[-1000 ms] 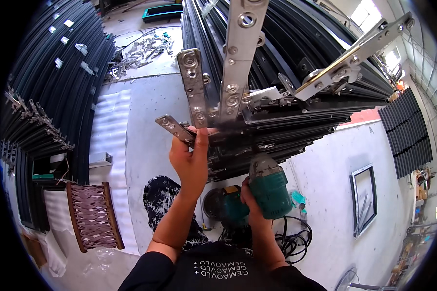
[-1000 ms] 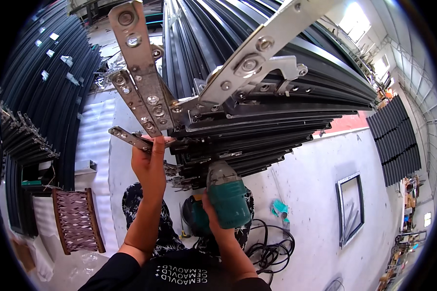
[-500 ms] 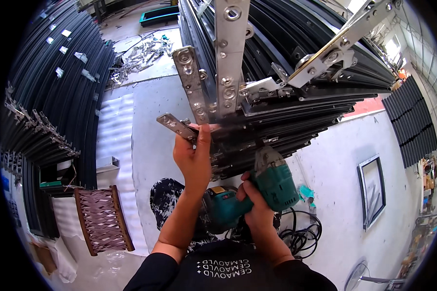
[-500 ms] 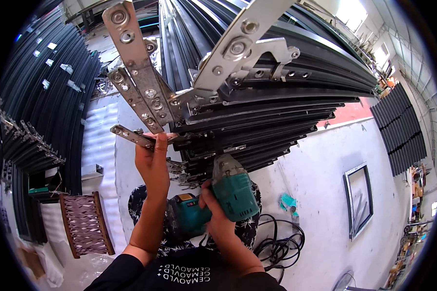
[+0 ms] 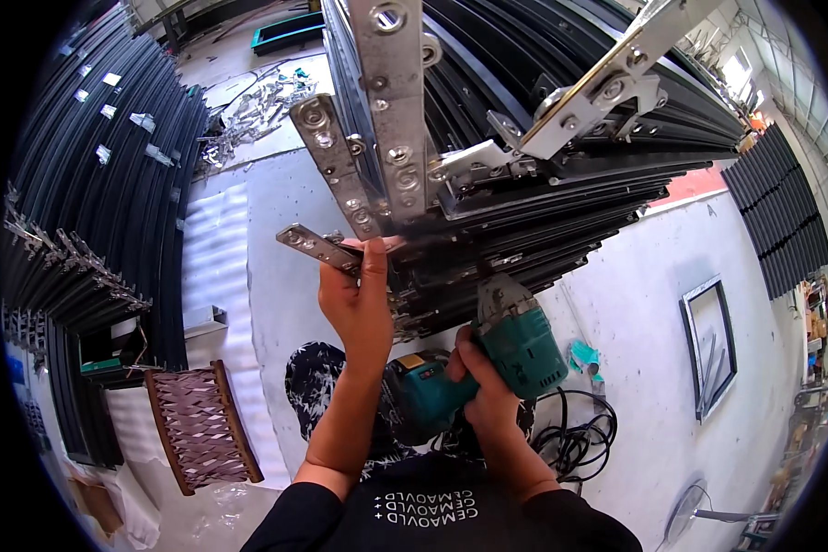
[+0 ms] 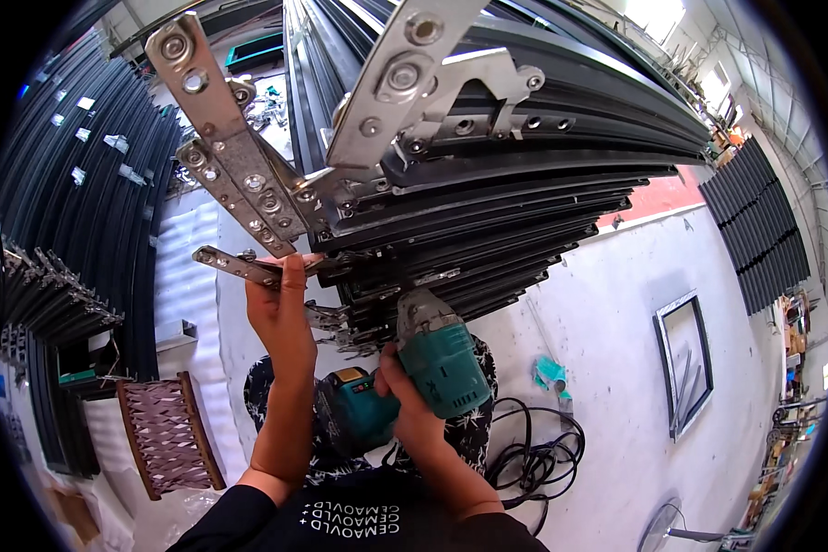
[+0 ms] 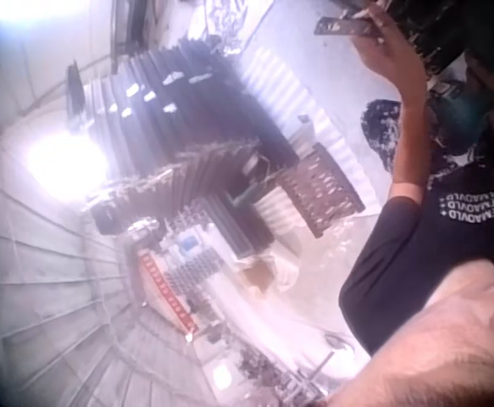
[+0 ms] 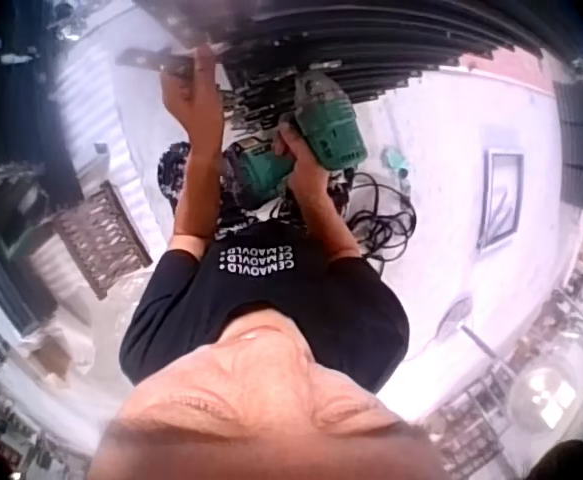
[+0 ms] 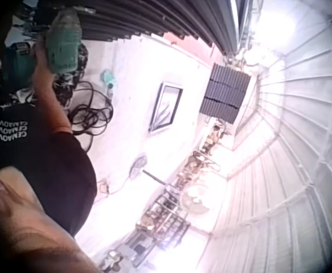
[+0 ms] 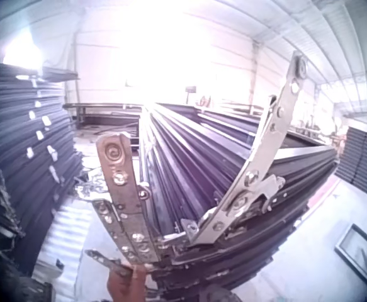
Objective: The person attaches metal hinges to a stack of metal frames by positioning the hinges, taking screws from a container, and driving the screws into the frames using a power screwdriver.
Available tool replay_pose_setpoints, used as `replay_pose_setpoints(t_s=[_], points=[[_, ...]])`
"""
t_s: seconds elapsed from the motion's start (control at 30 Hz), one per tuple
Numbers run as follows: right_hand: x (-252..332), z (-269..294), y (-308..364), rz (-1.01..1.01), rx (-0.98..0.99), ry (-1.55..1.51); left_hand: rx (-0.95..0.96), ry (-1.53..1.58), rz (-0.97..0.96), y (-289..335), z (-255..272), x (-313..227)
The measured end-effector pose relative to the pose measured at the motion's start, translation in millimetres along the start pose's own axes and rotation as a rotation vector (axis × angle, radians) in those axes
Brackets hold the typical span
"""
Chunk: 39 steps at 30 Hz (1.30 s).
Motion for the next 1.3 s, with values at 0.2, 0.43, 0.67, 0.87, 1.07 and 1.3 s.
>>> replay_pose_setpoints(t_s=[0.2, 0.43, 0.67, 0.87, 1.07, 1.3], points=[[-5, 4, -3, 0.087, 0.027, 0.085, 0.01, 0.005, -0.014, 0, 2, 1], [0, 7, -3, 0.101, 0.028, 0.126, 0.002, 0.045, 0.005, 1, 0, -1], [-2, 6, -3, 0.156, 0.021, 0.155, 0.007, -0.008, -0.033, -1, 1, 5], [-11, 26, -9, 0.186, 0.017, 0.314, -0.073, 0.045, -0.12, -3, 4, 6], [22, 38, -12, 0.794, 0.077, 1.004, 0.009, -0.01, -0.058, -2, 5, 9], [75, 25, -13, 0.953, 0.169, 1.317, -0.059, 0.053, -0.112, -3, 1, 5]])
Point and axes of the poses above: each hand's wrist, its own y-axis away from the middle knuckle, its own z-axis out of the back of the hand, x = y × z, the point moved 5 cm from there along -y, towards the middle knuckle, and after that the axes turned 5 degrees about y, right-handed, at the moved point
